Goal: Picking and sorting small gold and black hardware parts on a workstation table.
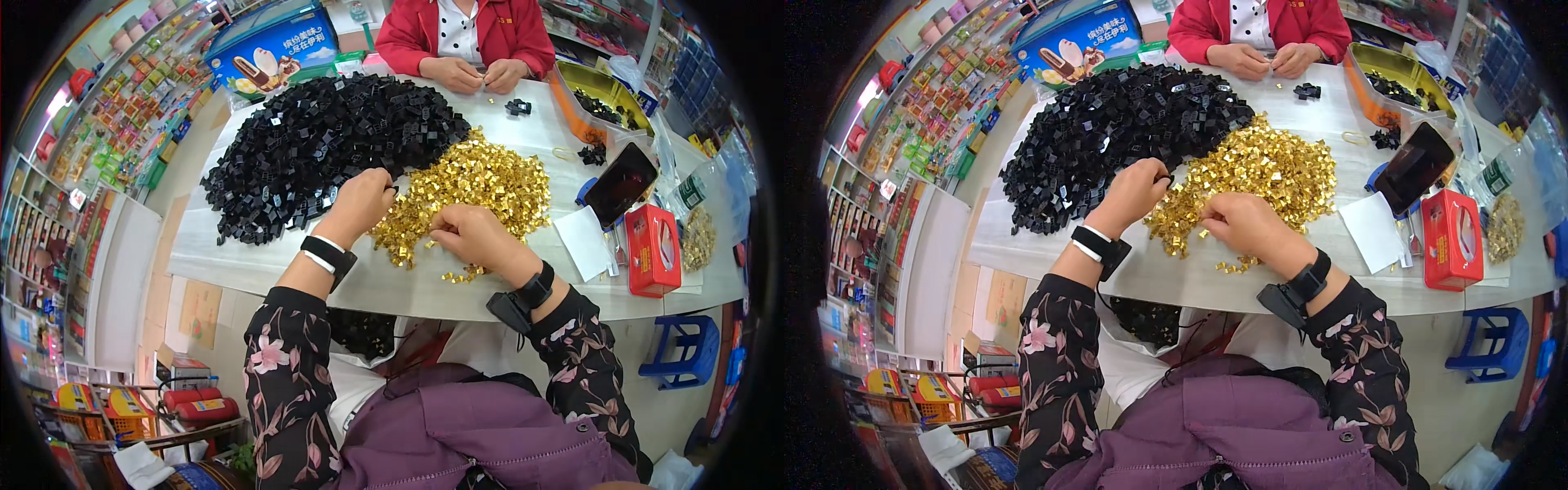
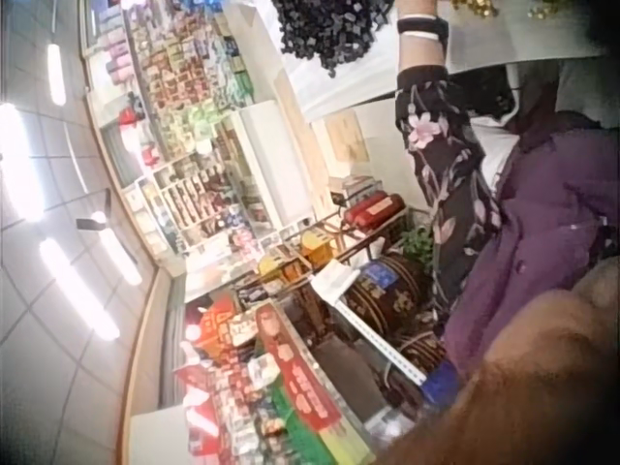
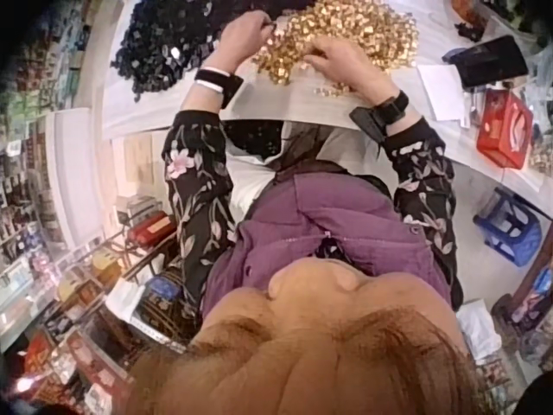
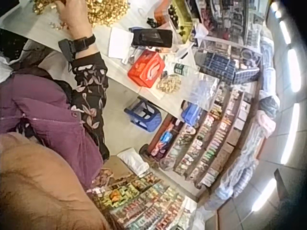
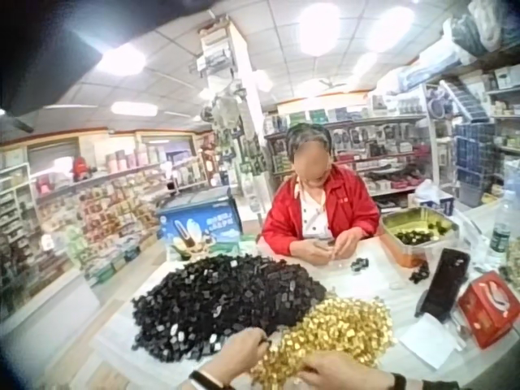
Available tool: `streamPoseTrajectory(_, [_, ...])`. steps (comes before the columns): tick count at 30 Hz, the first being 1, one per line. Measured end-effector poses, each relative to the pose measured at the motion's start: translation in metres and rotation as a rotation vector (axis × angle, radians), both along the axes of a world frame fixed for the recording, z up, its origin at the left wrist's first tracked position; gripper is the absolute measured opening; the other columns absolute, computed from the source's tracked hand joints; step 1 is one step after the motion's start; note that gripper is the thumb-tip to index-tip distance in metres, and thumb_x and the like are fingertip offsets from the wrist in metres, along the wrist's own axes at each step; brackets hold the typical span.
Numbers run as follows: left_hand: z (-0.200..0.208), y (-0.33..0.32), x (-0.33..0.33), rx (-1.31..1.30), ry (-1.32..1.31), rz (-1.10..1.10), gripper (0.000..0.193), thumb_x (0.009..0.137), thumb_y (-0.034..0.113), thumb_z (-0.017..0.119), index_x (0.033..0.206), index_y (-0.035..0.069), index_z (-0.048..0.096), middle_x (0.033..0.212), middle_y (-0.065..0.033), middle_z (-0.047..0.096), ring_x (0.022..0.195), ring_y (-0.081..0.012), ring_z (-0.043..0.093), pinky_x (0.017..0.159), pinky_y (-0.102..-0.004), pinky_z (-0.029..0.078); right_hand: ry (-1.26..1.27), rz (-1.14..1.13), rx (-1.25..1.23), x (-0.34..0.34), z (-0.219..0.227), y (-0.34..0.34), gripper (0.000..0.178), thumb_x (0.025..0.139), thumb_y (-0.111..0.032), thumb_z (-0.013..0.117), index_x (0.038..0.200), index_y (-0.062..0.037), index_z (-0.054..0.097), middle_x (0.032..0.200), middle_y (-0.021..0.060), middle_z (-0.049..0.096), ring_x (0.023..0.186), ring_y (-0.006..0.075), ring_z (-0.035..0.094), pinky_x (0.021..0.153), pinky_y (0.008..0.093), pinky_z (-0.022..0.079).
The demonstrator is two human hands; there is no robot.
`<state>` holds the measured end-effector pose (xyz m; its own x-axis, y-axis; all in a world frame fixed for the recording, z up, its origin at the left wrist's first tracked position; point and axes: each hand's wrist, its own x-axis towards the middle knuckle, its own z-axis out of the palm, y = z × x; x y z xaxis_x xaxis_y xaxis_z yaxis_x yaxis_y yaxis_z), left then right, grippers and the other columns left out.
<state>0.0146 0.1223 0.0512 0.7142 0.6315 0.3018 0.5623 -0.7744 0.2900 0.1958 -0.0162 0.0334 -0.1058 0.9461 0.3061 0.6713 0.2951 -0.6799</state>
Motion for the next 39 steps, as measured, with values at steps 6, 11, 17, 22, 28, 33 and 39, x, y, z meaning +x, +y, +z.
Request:
streamPoseTrajectory(6, [0.012,-0.038,-0.011,-0.743,-0.371,0.14,0.015,0.087,0.009,0.056,0.095,-0.002,0.054,0.084,-0.0094,0.059,0.068,-0.0172,0.061,0.061,-0.0272,0.049,-0.017,-0.041,-0.113,-0.003,0.01,-0.003,0.013,0.081,-0.013,0.064,0.089,-0.0033,0.062,0.073,0.0073,0.064,0.066,0.0153,0.062,0.061,0.0274,0.05])
streamPoseTrajectory(11, [-0.01,-0.083,-0.018,-0.69,-0.588,0.02,0.014,0.087,0.005,0.055,0.099,-0.003,0.052,0.082,-0.004,0.056,0.069,-0.0063,0.054,0.059,-0.0201,0.045,0.633,0.047,-0.262,-0.01,0.009,-0.005,0.013,0.084,-0.011,0.063,0.092,-0.002,0.061,0.078,0.0024,0.064,0.069,0.0073,0.059,0.061,0.0215,0.048])
streamPoseTrajectory(17, [-0.036,-0.113,-0.017,-0.512,-0.687,0.071,0.016,0.084,0.003,0.06,0.1,0.0,0.055,0.082,-0.001,0.053,0.067,-0.0046,0.051,0.059,-0.0196,0.044,0.72,0.182,-0.258,-0.016,0.001,-0.006,0.011,0.084,-0.007,0.063,0.094,-0.002,0.06,0.083,0.0003,0.061,0.072,0.0056,0.056,0.065,0.0189,0.046])
streamPoseTrajectory(22, [-0.046,-0.121,-0.017,-0.537,-0.763,0.107,0.018,0.082,0.005,0.061,0.1,0.002,0.06,0.08,-0.0039,0.058,0.066,-0.0096,0.055,0.058,-0.0224,0.044,0.681,0.246,-0.343,-0.015,0.003,-0.004,0.011,0.085,-0.008,0.062,0.094,-0.002,0.06,0.081,-0.0009,0.058,0.071,0.0049,0.054,0.064,0.0192,0.045])
streamPoseTrajectory(28, [-0.055,-0.12,-0.018,-0.62,-0.784,0.038,0.021,0.084,0.004,0.059,0.105,0.003,0.06,0.085,-0.0066,0.06,0.067,-0.0106,0.057,0.058,-0.0232,0.045,0.782,0.258,-0.479,-0.015,0.007,-0.006,0.011,0.085,-0.011,0.063,0.092,-0.0028,0.06,0.079,-0.0018,0.058,0.068,0.0045,0.052,0.061,0.0201,0.044])
streamPoseTrajectory(33, [-0.05,-0.123,-0.016,-0.644,-0.82,0.042,0.023,0.084,0.003,0.058,0.107,0.003,0.059,0.086,-0.0082,0.061,0.067,-0.0125,0.058,0.06,-0.0251,0.046,0.631,0.225,-0.489,-0.009,0.005,-0.004,0.013,0.086,-0.015,0.063,0.088,-0.0036,0.059,0.074,-0.0024,0.057,0.063,0.0044,0.051,0.057,0.0197,0.043])
streamPoseTrajectory(39, [-0.046,-0.123,-0.019,-0.499,-0.678,-0.007,0.023,0.086,0.001,0.055,0.108,0.002,0.059,0.087,-0.0085,0.061,0.07,-0.0133,0.061,0.061,-0.0246,0.048,0.589,0.183,-0.563,-0.01,0.007,-0.007,0.018,0.086,-0.021,0.065,0.085,-0.0034,0.061,0.072,-0.0015,0.058,0.063,0.0059,0.053,0.055,0.0215,0.045])
